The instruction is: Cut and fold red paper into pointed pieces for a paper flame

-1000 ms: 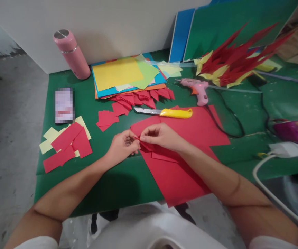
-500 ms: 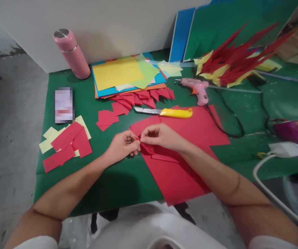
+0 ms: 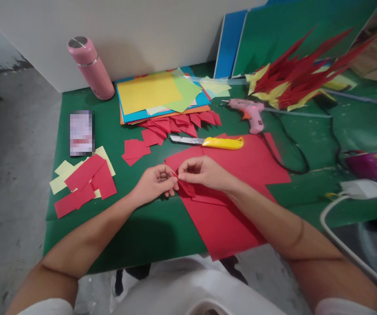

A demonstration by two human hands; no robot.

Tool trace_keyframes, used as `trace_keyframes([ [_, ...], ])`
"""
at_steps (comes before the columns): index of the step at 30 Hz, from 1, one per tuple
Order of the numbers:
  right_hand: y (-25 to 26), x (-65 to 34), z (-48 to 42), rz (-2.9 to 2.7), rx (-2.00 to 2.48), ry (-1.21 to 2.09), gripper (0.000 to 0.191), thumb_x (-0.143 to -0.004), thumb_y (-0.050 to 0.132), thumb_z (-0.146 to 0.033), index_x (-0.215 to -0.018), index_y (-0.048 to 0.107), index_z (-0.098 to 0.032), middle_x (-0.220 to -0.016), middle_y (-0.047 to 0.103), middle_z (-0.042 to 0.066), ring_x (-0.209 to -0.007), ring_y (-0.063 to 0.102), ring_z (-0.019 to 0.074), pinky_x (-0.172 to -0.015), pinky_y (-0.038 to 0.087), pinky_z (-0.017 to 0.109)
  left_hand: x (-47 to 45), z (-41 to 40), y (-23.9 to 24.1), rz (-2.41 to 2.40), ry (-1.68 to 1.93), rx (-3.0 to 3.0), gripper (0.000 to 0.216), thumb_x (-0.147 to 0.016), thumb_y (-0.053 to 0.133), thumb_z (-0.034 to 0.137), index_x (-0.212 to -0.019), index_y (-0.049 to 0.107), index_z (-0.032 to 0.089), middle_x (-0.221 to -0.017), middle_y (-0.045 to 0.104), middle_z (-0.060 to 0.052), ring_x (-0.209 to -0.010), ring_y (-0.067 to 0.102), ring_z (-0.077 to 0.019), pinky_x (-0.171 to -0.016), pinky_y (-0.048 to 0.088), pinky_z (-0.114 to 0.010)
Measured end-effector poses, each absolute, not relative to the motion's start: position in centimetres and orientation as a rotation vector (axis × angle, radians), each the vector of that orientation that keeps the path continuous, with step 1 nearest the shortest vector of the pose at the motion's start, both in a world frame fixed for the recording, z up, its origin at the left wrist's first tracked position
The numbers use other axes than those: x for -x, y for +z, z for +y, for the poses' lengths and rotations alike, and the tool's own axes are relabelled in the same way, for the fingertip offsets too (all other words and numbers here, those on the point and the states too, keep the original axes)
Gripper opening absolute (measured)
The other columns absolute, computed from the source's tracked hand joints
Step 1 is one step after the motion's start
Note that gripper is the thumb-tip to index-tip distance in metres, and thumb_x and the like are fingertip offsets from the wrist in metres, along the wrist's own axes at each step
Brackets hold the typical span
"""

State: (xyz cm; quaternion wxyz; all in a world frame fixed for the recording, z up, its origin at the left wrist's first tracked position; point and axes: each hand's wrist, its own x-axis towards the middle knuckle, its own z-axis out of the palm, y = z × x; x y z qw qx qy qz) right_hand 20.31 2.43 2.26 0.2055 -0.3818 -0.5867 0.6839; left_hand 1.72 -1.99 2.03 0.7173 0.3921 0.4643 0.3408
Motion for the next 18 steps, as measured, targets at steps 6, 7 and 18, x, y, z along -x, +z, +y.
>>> trace_keyframes([
  [6, 2.3, -20.45, 2.73, -1.566, 1.059, 2.01, 0.037, -0.069, 0.08, -0.051, -0.07, 0.067, -0.017, -0.061, 0.058, -0.002, -0.057, 0.047, 0.0093, -0.055, 0.038, 0.024, -1.58, -1.93, 2.05, 0.973, 0.755, -0.865, 0.042, -0.064, 0.086, 0.043, -0.075, 0.055, 0.017, -0.058, 0.067, 0.002, -0.043, 0.058, -0.0064, -0.041, 0.044, -0.015],
  [7, 2.38, -20.47, 2.75, -1.561, 1.055, 2.017, 0.036, -0.069, 0.08, -0.05, -0.069, 0.067, -0.016, -0.061, 0.058, -0.002, -0.057, 0.047, 0.009, -0.055, 0.037, 0.024, -1.57, -1.94, 2.04, 0.966, 0.757, -0.866, 0.042, -0.064, 0.086, 0.043, -0.076, 0.055, 0.017, -0.059, 0.067, 0.002, -0.043, 0.058, -0.0063, -0.041, 0.044, -0.015],
  [18, 2.32, -20.82, 2.29, -1.556, 1.02, 1.966, 0.027, -0.074, 0.078, -0.041, -0.071, 0.066, -0.016, -0.062, 0.06, -0.002, -0.059, 0.051, 0.0094, -0.059, 0.04, 0.025, -1.67, -2.12, 1.88, 0.92, 0.809, -0.898, 0.041, -0.068, 0.083, 0.043, -0.076, 0.053, 0.017, -0.065, 0.07, 0.0, -0.046, 0.058, -0.0058, -0.043, 0.046, -0.015],
])
